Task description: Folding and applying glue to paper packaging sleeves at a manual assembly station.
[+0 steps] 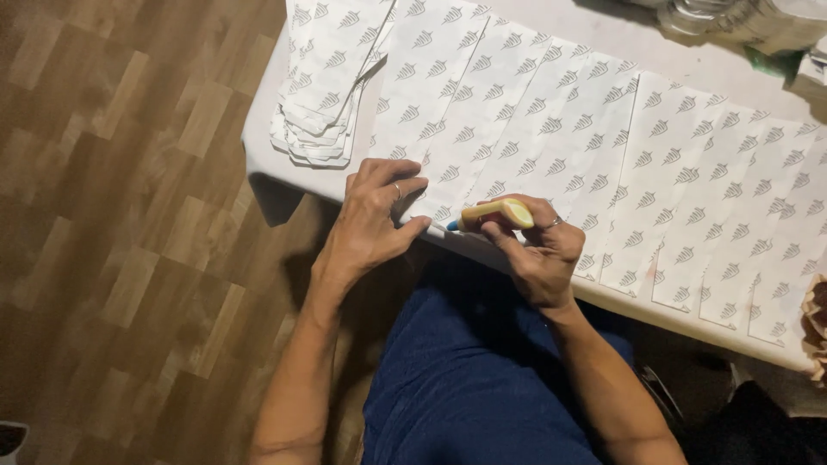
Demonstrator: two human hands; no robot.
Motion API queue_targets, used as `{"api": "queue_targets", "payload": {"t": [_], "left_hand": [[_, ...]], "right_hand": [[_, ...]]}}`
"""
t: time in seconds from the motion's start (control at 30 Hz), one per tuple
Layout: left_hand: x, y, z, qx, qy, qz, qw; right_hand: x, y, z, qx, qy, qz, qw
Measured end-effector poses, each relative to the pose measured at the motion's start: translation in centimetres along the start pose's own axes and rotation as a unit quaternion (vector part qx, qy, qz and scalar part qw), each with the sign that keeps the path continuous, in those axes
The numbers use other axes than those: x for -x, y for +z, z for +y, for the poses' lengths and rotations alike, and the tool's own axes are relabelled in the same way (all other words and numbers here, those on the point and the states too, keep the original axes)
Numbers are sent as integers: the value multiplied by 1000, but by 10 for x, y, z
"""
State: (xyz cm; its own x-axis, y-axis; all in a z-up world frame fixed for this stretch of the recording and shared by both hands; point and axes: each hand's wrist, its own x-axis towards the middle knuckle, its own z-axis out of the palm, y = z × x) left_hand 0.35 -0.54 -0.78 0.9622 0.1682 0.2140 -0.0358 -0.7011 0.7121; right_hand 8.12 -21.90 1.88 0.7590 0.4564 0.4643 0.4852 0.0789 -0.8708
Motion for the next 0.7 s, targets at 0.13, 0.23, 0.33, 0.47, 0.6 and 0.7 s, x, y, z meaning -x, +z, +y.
{"api": "queue_targets", "payload": {"t": [0.13,0.23,0.33,0.47,0.6,0.7], "left_hand": [[-1,7,5,-9,-15,20,1000],[-3,6,6,-7,-27,19,999],[-2,6,6,-7,-27,22,999],[-2,6,3,-4,-15,22,1000],[-3,9,2,-21,-5,35,999],[-2,10,2,-28,5,46,999]], "right_hand": [[0,15,-9,-37,1,11,999],[2,20,4,-14,-10,10,1000],[4,26,18,-13,-28,13,999],[-3,40,17,-49,-31,17,998],[-2,36,-1,-31,-16,18,999],[10,14,4,3,5,28,1000]]}}
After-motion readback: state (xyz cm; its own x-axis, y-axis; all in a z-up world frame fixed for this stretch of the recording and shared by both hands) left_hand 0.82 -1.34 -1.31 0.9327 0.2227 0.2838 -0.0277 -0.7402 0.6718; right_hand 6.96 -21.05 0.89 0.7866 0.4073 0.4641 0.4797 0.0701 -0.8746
